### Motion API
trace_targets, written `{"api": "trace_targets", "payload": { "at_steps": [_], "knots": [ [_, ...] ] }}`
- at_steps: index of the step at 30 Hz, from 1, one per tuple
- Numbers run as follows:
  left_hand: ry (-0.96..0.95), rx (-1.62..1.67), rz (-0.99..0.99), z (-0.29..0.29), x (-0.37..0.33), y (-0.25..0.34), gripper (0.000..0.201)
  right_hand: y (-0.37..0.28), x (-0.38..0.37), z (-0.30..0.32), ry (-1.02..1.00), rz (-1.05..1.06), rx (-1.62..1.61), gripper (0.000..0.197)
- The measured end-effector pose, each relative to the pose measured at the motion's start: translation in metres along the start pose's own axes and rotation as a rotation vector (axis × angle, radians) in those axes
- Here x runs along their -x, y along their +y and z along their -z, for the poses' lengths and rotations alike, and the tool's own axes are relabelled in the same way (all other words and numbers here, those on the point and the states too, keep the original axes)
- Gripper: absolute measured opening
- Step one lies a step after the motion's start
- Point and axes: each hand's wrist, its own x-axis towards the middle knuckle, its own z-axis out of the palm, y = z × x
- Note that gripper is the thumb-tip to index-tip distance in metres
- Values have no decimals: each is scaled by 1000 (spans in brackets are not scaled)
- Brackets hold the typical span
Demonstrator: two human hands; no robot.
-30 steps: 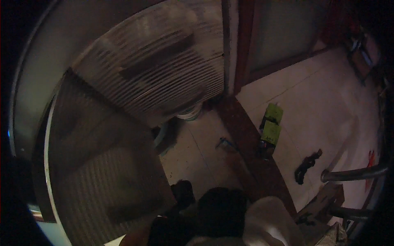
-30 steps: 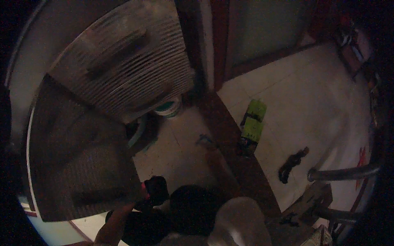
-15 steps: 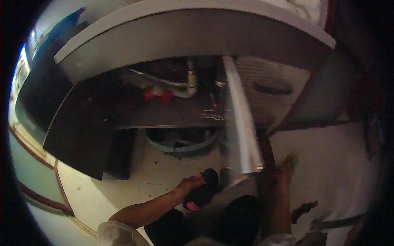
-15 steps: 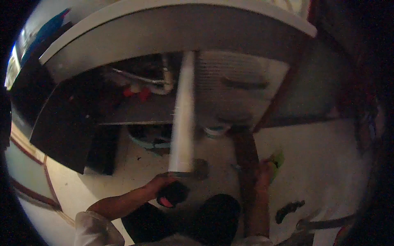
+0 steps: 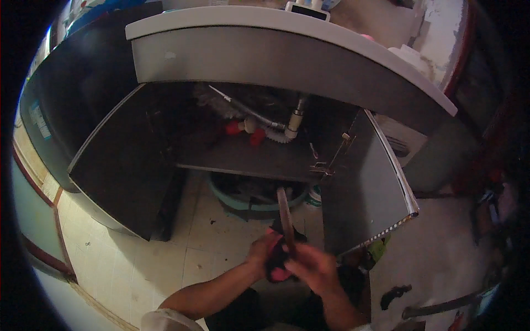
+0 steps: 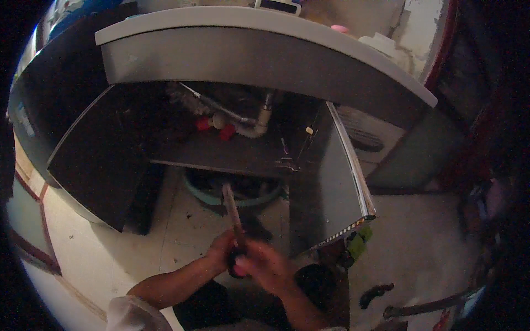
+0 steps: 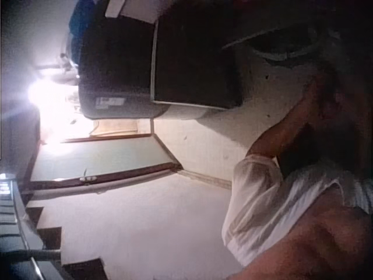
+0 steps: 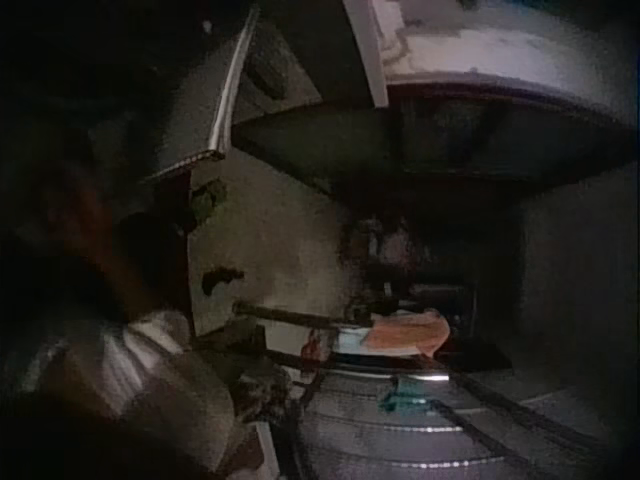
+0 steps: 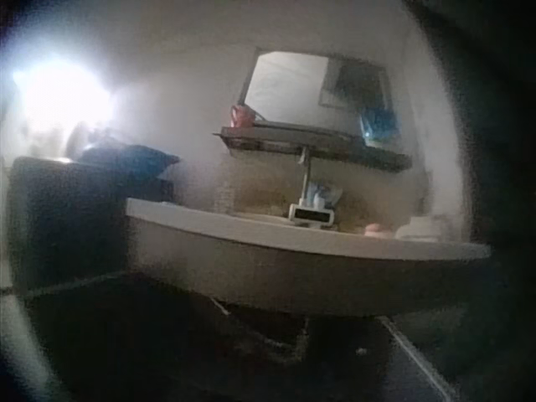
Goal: The person washes a pink cloth in a sink under running water, then uses the damp cloth to wipe the cabinet doors under the sink. The person also organizes items inside the cabinet.
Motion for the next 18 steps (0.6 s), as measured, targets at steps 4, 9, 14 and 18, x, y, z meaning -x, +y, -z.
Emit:
{"api": "trace_targets", "payload": {
  "at_steps": [4,9,14,18],
  "knots": [
    [-121,142,-172,2,4,22,39,59,-114,12,305,241,442,36],
    [-168,199,-266,20,38,53,45,57,-184,7,618,190,1075,31],
    [-109,257,-224,17,43,50,40,68,-214,41,670,289,1423,29],
    [-54,174,-162,34,26,30,38,88,-242,42,653,329,1557,34]
  ]
}}
